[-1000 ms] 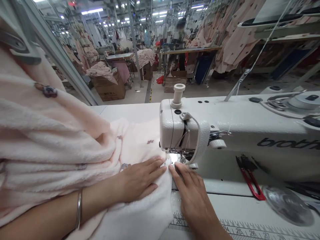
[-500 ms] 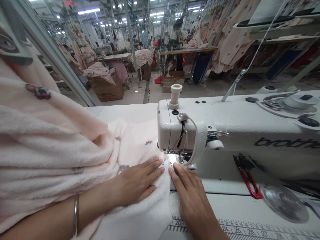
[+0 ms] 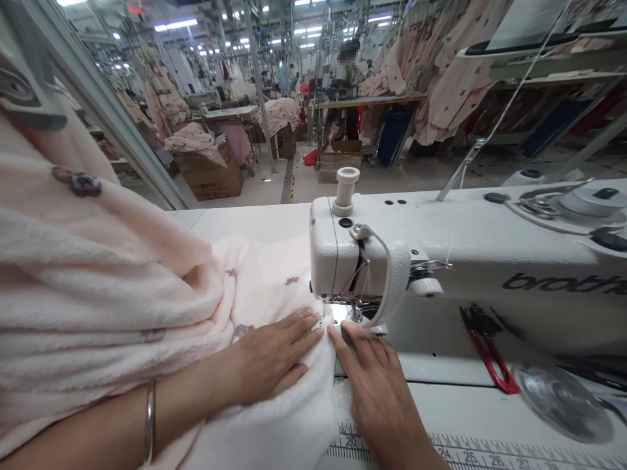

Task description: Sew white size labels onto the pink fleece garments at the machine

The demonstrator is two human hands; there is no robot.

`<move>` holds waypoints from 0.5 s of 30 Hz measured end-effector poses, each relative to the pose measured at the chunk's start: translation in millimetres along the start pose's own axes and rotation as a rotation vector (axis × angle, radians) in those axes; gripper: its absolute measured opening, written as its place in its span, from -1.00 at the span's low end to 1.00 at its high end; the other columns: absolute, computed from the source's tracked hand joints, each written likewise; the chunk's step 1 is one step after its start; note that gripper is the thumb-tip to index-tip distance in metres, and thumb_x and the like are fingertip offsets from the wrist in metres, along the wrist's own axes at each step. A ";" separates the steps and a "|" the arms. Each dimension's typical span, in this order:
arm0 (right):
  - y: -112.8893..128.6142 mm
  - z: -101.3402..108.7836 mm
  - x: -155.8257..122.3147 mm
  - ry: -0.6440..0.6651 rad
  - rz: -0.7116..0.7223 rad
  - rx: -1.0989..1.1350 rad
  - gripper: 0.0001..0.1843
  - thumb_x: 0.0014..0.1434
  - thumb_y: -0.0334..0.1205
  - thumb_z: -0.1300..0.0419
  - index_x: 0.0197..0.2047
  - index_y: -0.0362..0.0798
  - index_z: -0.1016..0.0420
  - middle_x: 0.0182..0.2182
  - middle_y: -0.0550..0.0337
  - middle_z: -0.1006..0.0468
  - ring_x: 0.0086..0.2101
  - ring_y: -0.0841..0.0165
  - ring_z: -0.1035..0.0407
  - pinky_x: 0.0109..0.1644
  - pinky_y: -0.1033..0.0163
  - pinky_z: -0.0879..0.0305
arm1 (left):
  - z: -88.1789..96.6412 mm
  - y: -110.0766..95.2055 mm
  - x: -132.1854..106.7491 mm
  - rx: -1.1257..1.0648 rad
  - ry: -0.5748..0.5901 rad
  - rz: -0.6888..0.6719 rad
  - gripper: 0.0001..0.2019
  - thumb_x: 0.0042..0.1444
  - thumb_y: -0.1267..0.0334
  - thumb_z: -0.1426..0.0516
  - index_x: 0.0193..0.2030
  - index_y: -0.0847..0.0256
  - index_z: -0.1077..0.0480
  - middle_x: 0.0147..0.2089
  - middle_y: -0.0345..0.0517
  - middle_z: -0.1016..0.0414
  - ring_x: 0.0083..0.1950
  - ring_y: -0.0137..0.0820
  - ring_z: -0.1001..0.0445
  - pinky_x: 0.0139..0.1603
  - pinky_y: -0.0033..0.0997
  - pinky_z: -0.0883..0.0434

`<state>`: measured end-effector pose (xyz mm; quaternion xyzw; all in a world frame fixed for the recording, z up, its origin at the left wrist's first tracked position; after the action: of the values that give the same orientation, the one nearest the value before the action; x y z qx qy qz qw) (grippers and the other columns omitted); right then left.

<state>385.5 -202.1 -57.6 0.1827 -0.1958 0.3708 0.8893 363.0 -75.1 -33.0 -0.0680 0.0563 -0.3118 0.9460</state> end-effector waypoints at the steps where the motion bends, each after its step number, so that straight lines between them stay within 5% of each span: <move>1: -0.1 0.0 1.6 0.011 0.005 -0.008 -0.38 0.07 -0.65 0.18 0.13 -0.14 -0.34 0.02 -0.03 -0.39 0.04 0.15 -0.19 0.09 0.01 -0.10 | 0.9 1.1 0.8 -0.008 -0.008 -0.001 -0.51 0.27 0.25 0.03 0.29 0.41 -0.06 0.35 0.24 -0.06 0.39 -0.12 -0.01 0.31 -0.15 -0.23; 15: -4.1 -4.3 1.6 0.055 -0.070 -0.015 -0.31 0.00 -0.65 0.11 0.16 -0.03 -0.33 0.07 0.08 -0.37 0.08 0.18 -0.17 0.14 0.02 -0.06 | 3.5 8.6 0.7 -0.042 -0.135 -0.027 -0.54 0.27 0.27 0.03 0.27 0.35 -0.09 0.31 0.22 -0.13 0.37 -0.13 -0.06 0.29 -0.11 -0.26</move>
<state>390.4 -201.8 -61.2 0.1725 -0.1678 0.3427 0.9081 369.1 -68.4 -31.0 -0.1095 -0.0020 -0.3179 0.9418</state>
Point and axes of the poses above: each hand's wrist, its own x-axis towards the middle knuckle, its own z-axis out of the back of the hand, y = z × x, the point moved 7 cm from there along x, towards the middle knuckle
